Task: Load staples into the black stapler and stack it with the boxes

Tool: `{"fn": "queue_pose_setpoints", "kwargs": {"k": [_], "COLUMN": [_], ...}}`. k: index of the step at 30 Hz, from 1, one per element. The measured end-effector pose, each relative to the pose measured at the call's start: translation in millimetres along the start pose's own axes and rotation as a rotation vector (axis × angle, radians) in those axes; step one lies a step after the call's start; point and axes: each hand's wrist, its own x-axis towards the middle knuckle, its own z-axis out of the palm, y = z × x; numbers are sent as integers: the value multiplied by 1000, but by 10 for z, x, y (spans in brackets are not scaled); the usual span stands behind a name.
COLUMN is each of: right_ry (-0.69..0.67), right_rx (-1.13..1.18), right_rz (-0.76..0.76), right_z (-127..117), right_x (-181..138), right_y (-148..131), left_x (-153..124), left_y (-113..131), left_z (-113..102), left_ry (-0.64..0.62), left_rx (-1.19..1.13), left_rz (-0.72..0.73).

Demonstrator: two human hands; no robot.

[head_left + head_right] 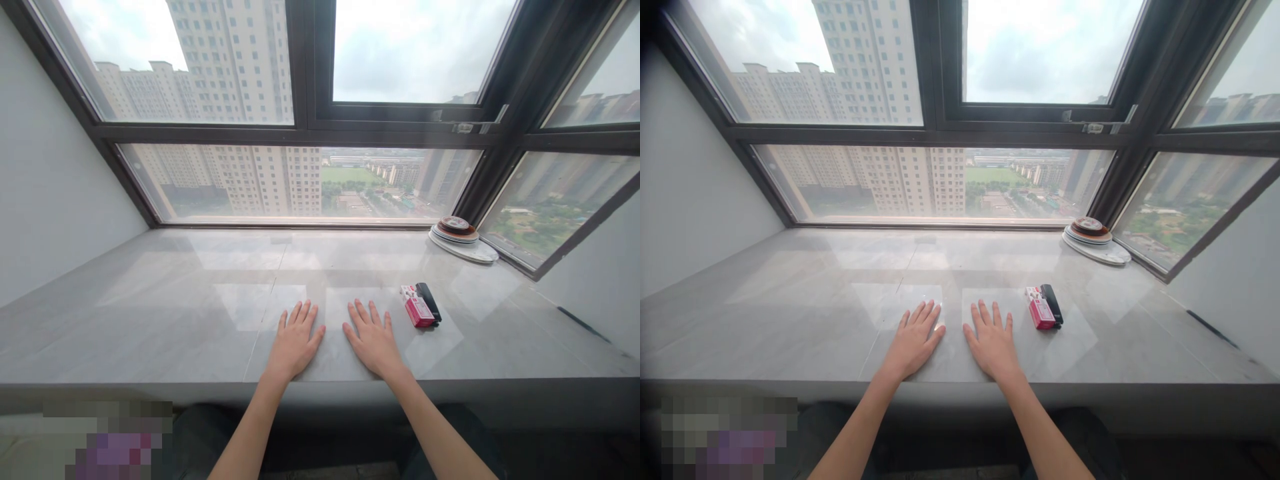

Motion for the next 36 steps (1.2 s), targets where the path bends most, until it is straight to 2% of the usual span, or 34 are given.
{"fn": "queue_pose_setpoints", "kwargs": {"k": [12, 36], "right_ry": [33, -3], "right_rx": [-14, -24], "right_rz": [10, 10], "right_z": [25, -13], "right_x": [-59, -103], "right_y": [-36, -24], "left_x": [-38, -90], "left_y": [6, 96], "left_z": [37, 13], "left_ry": [3, 6], "left_rx": [13, 22], "left_rz": [3, -29]}}
